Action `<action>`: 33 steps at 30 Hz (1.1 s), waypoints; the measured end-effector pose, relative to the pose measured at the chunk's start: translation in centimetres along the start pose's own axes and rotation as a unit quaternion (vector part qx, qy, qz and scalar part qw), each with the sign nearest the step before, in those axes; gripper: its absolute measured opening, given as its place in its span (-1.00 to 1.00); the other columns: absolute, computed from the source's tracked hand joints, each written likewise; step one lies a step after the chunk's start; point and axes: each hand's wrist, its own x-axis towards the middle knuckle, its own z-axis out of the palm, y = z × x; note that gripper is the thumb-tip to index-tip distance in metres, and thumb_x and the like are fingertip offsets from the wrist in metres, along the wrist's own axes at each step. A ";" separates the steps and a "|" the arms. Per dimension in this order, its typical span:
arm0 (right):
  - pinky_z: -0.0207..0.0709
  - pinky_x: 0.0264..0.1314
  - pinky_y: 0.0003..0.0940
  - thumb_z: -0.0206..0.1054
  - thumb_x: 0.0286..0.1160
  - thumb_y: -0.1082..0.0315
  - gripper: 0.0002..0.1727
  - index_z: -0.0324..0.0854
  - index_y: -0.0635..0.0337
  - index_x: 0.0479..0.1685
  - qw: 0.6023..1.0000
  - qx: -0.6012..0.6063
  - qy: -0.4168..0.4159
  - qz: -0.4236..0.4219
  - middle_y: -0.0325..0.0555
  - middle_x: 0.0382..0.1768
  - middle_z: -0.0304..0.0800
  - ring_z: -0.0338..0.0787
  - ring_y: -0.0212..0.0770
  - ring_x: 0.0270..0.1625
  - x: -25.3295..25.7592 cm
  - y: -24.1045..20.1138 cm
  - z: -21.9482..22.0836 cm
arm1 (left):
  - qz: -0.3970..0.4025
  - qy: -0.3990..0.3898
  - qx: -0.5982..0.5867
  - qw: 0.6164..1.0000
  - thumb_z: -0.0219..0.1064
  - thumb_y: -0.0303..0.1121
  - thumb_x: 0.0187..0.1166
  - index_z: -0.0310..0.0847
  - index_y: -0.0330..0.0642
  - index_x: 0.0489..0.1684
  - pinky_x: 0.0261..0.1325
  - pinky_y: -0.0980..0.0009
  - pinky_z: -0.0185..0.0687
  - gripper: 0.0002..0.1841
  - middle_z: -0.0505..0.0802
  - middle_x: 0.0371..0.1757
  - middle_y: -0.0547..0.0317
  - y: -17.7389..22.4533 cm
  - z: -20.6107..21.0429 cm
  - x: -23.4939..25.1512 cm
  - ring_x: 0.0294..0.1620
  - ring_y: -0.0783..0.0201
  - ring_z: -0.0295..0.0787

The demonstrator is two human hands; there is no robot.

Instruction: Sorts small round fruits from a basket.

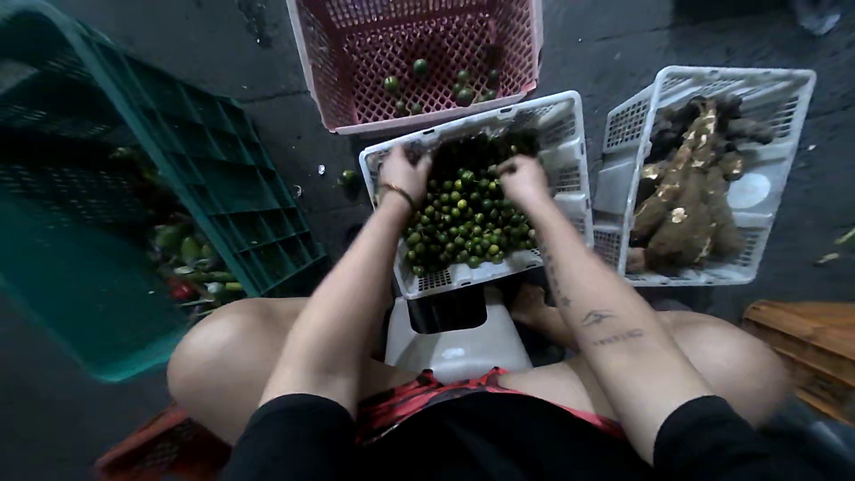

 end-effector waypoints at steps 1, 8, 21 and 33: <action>0.56 0.42 0.31 0.26 0.55 0.40 -0.61 0.72 0.04 0.34 0.998 -0.063 -0.014 -0.016 0.11 0.35 0.75 0.71 0.19 0.42 -0.6 1.3 2.3 | -0.018 -0.032 0.011 0.999 0.30 -0.03 0.69 0.50 -0.20 0.56 0.49 -0.21 0.54 -0.43 0.76 0.36 -0.25 -1.5 1.9 -0.4 0.41 -0.18 0.70; 0.70 0.28 0.16 0.28 0.53 0.64 -0.55 0.60 0.15 0.39 0.935 -0.301 0.003 -0.185 0.22 0.53 0.51 0.48 0.36 0.59 -2.6 7.5 10.1 | -0.175 0.036 -0.036 0.983 0.26 -0.28 0.66 0.59 -0.07 0.50 0.46 -0.13 0.57 -0.57 0.69 0.46 -0.18 -9.1 12.3 -5.7 0.45 -0.14 0.65; 0.80 0.07 -0.11 0.49 0.35 0.42 -0.35 0.43 0.18 0.53 0.972 0.224 -0.069 0.023 0.08 0.32 0.66 0.83 -0.06 0.11 1.6 -1.0 0.3 | 0.009 -0.149 0.194 0.970 0.43 -0.26 0.55 0.21 -0.12 0.78 0.28 -0.14 0.73 -0.25 0.37 0.77 -0.15 -8.2 16.7 -4.6 0.37 -0.23 0.72; 0.59 0.34 0.31 0.37 0.53 0.28 -0.47 0.59 -0.10 0.55 0.962 -0.249 -0.080 -0.072 0.22 0.62 0.40 0.66 0.36 0.38 -4.8 5.6 12.1 | 0.005 -0.191 0.208 0.959 0.50 -0.40 0.42 0.23 0.27 0.78 0.12 -0.27 0.74 -0.16 0.29 0.78 -0.28 -7.9 16.1 -3.5 0.17 -0.36 0.77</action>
